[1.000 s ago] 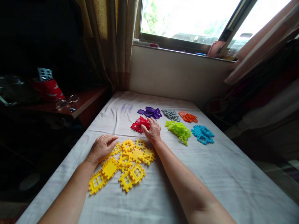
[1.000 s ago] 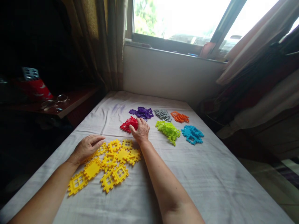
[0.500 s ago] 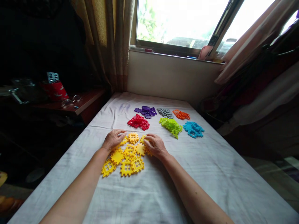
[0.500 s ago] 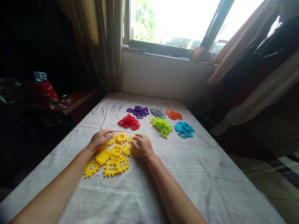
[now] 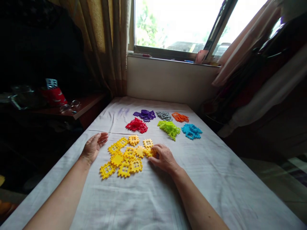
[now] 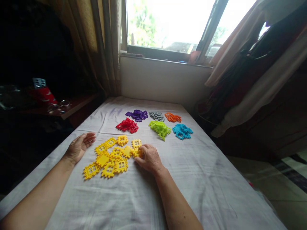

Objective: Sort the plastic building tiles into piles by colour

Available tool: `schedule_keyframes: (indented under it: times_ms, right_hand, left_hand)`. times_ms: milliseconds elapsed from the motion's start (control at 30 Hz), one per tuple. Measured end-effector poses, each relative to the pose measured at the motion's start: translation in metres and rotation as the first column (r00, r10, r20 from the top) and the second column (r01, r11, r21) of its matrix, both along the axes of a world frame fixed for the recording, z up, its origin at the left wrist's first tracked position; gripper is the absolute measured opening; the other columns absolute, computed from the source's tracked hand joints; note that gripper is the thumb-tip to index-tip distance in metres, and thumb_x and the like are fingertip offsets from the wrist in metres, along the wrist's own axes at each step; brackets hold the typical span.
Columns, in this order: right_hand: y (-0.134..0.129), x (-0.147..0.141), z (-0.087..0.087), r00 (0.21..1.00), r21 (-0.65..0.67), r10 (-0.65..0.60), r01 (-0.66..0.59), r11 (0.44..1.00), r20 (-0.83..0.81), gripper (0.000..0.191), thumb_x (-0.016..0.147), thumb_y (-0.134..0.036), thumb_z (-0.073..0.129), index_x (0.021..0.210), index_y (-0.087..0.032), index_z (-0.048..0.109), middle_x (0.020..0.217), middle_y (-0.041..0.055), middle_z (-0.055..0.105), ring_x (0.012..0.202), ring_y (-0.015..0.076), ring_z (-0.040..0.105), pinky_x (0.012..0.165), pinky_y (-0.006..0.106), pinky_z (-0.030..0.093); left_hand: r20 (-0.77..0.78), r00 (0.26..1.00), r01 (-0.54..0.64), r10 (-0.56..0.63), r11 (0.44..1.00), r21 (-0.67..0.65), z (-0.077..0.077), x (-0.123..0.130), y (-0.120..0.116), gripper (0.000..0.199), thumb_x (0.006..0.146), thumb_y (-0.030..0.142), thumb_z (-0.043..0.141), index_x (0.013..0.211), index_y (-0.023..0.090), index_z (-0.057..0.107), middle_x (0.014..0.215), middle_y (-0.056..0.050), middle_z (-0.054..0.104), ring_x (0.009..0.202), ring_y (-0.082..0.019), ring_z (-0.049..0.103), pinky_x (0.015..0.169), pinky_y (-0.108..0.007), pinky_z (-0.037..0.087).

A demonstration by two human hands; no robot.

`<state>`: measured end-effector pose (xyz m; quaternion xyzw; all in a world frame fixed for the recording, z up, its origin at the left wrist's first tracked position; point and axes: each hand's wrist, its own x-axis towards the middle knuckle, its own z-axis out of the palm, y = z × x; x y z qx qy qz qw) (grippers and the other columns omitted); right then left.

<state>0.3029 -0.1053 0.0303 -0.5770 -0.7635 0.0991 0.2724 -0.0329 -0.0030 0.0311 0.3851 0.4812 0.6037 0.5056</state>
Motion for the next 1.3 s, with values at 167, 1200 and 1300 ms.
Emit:
schedule_keyframes:
  times_ms: [167,1200,1300]
  right_hand:
    - [0.005,0.027,-0.001,0.970,0.033,-0.235,0.237,0.971,-0.066,0.028,0.080,-0.033,0.068,0.106,-0.023,0.068,0.108,0.0075,0.071,0.102,0.0222,0.064,0.092,0.036,0.048]
    - [-0.003,0.062,-0.001,0.847,0.074,-0.529,0.525,0.848,0.054,0.040,0.079,-0.046,0.069,0.110,-0.021,0.064,0.113,0.0096,0.068,0.105,0.0260,0.060,0.090,0.037,0.042]
    - [-0.006,0.078,-0.001,0.772,-0.043,-0.628,0.634,0.772,0.097,0.042,0.080,-0.044,0.067,0.115,-0.021,0.064,0.110,0.0085,0.069,0.102,0.0244,0.062,0.087,0.034,0.043]
  left_hand:
    - [0.091,0.996,-0.006,0.007,1.000,-0.006,0.002,-0.006,-0.013,0.022,0.075,0.039,0.064,0.085,0.019,0.070,0.091,-0.006,0.075,0.094,-0.021,0.070,0.090,-0.037,0.057]
    - [0.220,0.975,0.004,0.009,0.998,-0.059,0.011,0.001,-0.020,0.015,0.077,0.032,0.065,0.078,0.019,0.072,0.084,-0.002,0.075,0.083,-0.015,0.069,0.079,-0.026,0.057]
    - [0.217,0.976,0.003,0.010,0.998,-0.063,0.012,0.002,-0.021,0.016,0.077,0.032,0.064,0.077,0.019,0.072,0.084,-0.003,0.075,0.083,-0.015,0.069,0.078,-0.026,0.057]
